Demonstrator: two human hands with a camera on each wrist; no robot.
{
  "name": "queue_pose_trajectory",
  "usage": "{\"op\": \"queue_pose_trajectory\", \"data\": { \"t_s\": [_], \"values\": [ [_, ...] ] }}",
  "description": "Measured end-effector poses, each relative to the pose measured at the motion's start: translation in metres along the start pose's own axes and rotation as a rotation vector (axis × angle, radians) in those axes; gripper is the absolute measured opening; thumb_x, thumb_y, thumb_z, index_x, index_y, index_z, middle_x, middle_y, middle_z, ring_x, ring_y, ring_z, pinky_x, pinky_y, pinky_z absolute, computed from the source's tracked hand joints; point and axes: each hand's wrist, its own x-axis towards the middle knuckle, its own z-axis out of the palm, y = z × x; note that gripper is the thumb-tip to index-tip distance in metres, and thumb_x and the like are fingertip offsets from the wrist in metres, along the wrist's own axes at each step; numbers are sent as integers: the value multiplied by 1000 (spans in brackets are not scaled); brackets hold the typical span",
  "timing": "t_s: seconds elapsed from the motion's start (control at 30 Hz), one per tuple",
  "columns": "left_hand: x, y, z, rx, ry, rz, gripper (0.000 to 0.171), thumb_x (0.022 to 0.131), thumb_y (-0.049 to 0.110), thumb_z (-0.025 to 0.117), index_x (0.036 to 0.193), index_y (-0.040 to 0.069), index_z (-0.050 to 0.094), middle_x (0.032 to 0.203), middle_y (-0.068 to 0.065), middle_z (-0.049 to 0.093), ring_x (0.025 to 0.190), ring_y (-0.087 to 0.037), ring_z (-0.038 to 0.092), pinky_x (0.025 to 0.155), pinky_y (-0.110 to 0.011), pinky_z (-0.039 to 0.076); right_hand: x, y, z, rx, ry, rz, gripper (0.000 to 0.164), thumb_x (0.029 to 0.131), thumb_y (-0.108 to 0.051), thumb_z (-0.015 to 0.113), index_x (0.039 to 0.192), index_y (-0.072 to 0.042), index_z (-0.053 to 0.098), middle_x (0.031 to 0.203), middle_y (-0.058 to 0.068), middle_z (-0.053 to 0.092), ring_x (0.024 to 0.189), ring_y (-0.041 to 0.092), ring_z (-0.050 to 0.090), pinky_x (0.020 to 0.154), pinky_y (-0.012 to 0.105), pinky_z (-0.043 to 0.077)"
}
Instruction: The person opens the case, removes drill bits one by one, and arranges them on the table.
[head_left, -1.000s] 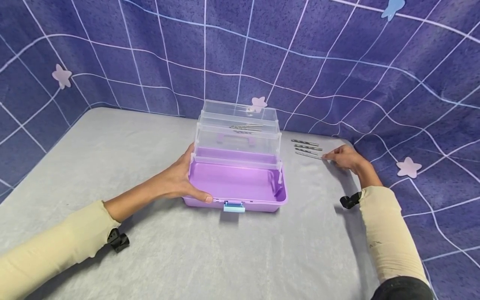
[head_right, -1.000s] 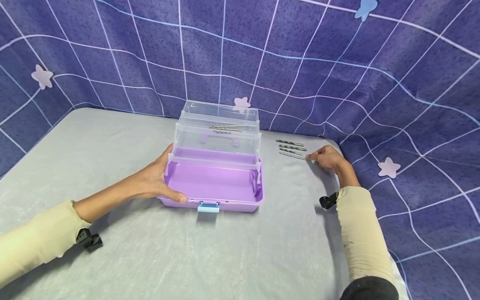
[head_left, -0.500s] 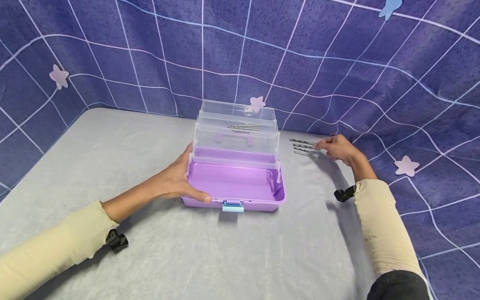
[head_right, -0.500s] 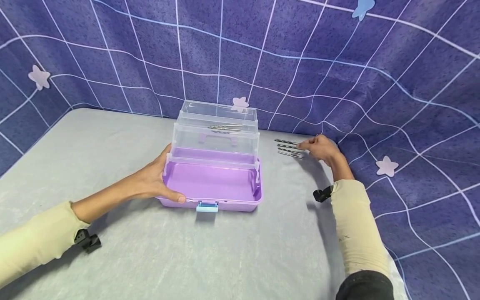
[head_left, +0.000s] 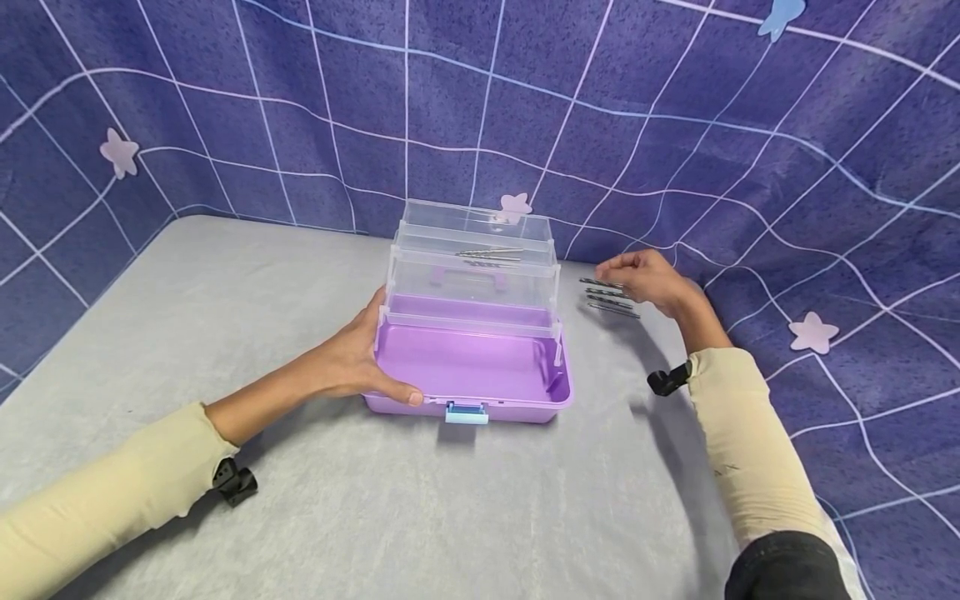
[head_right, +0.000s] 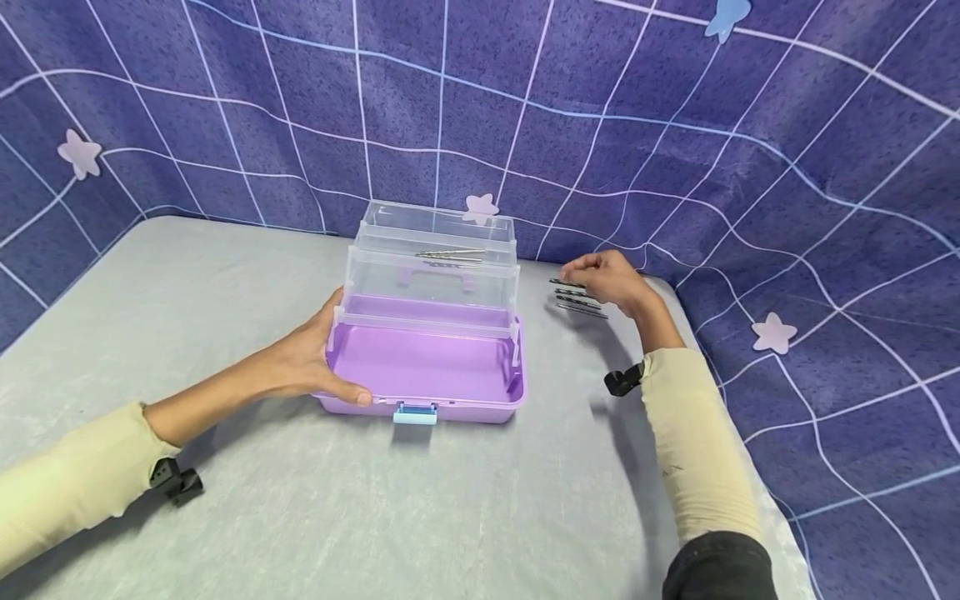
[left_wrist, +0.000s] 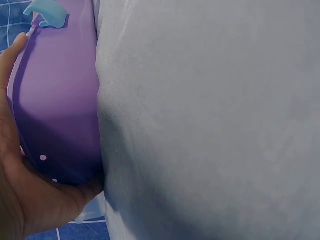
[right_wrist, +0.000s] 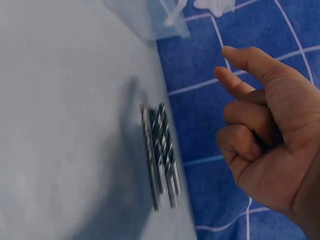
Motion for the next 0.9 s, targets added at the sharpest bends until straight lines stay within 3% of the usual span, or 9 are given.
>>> {"op": "queue_pose_trajectory", "data": {
  "t_s": [0.07,0.37,0.53,0.67,0.8,0.9],
  "values": [
    [0,0,0,9,2,-2,167,58,32,116,180,33,2,164,-9,50,146,-37,57,129,-69,41,1,-6,3,24,7,-23,11,108,-17,75,115,-13,83,53,-17,41,48,-1,32,47,20,29],
    [0,2,1,-4,1,-6,166,59,31,115,180,33,2,164,-10,51,144,-39,58,127,-68,44,8,-28,15,77,63,-97,6,104,-13,80,106,-18,85,54,-16,44,50,-1,33,49,20,29],
    [-1,1,0,-27,-6,12,162,61,29,115,179,33,5,162,-9,53,141,-38,61,122,-64,50,13,-39,23,120,47,-118,5,103,-11,81,106,-14,84,54,-16,43,48,-1,30,47,20,25],
    [-1,0,1,-13,-2,11,163,60,30,115,179,34,3,163,-10,52,142,-39,60,124,-67,47,17,-48,31,168,38,-135,7,103,-9,81,106,-13,85,53,-14,41,47,0,28,47,21,23],
    [-1,0,1,24,7,-6,168,59,33,115,180,33,0,165,-12,50,146,-39,57,128,-71,42,21,-59,39,112,55,-166,7,101,-13,84,107,-16,86,62,-13,60,56,2,41,52,22,32],
    [0,0,1,27,8,-11,167,59,33,115,180,32,0,165,-12,50,146,-39,57,128,-71,41,25,-67,46,38,57,-187,13,98,-17,88,110,-14,87,82,-12,78,73,5,59,66,22,47]
  ]
}}
